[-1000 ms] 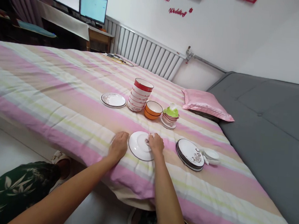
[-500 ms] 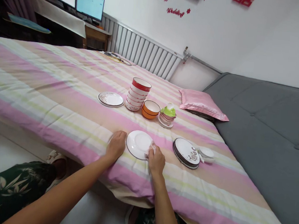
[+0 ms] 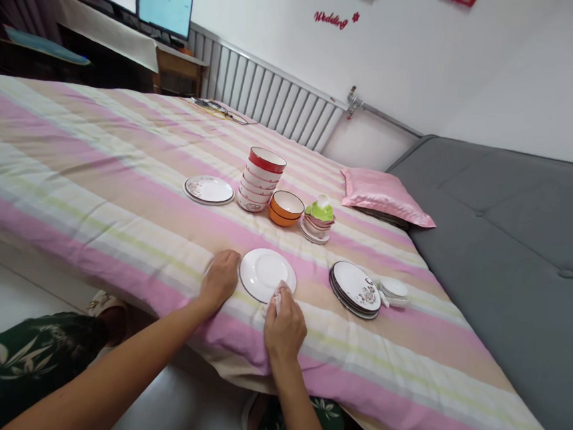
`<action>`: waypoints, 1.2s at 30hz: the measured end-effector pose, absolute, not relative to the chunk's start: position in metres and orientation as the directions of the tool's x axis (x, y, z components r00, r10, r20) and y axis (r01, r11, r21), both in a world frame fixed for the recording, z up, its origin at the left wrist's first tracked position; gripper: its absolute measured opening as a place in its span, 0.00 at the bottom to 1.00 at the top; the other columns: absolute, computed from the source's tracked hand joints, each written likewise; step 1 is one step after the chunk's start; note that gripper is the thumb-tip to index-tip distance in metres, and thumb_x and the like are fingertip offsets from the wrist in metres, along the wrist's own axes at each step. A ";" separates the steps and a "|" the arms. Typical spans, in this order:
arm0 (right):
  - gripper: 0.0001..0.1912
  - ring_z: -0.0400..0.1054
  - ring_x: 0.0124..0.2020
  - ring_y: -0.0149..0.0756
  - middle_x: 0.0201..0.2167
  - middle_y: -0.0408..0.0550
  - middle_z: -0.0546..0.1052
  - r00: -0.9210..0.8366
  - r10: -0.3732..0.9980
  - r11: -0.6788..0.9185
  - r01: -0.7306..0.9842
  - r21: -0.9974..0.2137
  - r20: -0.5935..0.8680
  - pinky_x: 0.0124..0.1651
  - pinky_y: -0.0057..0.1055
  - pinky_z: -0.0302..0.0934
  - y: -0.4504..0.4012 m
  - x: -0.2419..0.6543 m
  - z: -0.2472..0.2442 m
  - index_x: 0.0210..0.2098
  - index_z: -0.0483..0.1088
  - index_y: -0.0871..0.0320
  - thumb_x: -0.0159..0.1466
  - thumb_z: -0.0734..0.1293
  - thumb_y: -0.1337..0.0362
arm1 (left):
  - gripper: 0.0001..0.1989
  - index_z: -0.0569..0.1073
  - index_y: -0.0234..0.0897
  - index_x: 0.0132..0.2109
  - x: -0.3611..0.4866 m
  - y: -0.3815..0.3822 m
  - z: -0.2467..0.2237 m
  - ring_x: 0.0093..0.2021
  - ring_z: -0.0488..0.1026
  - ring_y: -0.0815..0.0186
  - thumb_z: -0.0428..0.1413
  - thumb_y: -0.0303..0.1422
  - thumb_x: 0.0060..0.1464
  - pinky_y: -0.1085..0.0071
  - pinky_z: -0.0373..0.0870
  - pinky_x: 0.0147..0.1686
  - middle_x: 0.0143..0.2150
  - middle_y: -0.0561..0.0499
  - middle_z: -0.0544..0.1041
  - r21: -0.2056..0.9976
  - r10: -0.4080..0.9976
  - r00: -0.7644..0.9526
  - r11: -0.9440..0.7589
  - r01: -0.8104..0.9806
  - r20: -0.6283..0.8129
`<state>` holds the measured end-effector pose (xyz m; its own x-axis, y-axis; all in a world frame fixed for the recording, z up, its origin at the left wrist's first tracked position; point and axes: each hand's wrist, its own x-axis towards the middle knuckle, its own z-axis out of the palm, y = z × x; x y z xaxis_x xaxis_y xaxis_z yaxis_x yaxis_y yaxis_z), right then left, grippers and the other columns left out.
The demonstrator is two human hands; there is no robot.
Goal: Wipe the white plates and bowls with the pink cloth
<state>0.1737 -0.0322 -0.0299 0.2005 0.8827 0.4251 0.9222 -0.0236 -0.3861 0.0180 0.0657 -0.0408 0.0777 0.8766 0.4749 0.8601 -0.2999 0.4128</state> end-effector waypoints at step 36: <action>0.15 0.71 0.40 0.44 0.37 0.57 0.77 -0.016 0.996 0.041 0.961 -0.275 0.092 0.39 0.33 0.59 0.102 0.139 0.010 0.39 0.71 0.59 0.64 0.55 0.61 | 0.13 0.66 0.32 0.47 0.021 0.070 -0.053 0.42 0.71 0.59 0.41 0.25 0.60 0.62 0.67 0.44 0.38 0.42 0.73 0.434 0.821 -0.003 -0.298 0.850 0.571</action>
<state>0.1386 0.1015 0.0102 -0.0162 0.9957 0.0915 0.9606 0.0409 -0.2749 0.0211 0.0703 -0.0534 -0.0031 0.8213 0.5705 0.8502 -0.2982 0.4339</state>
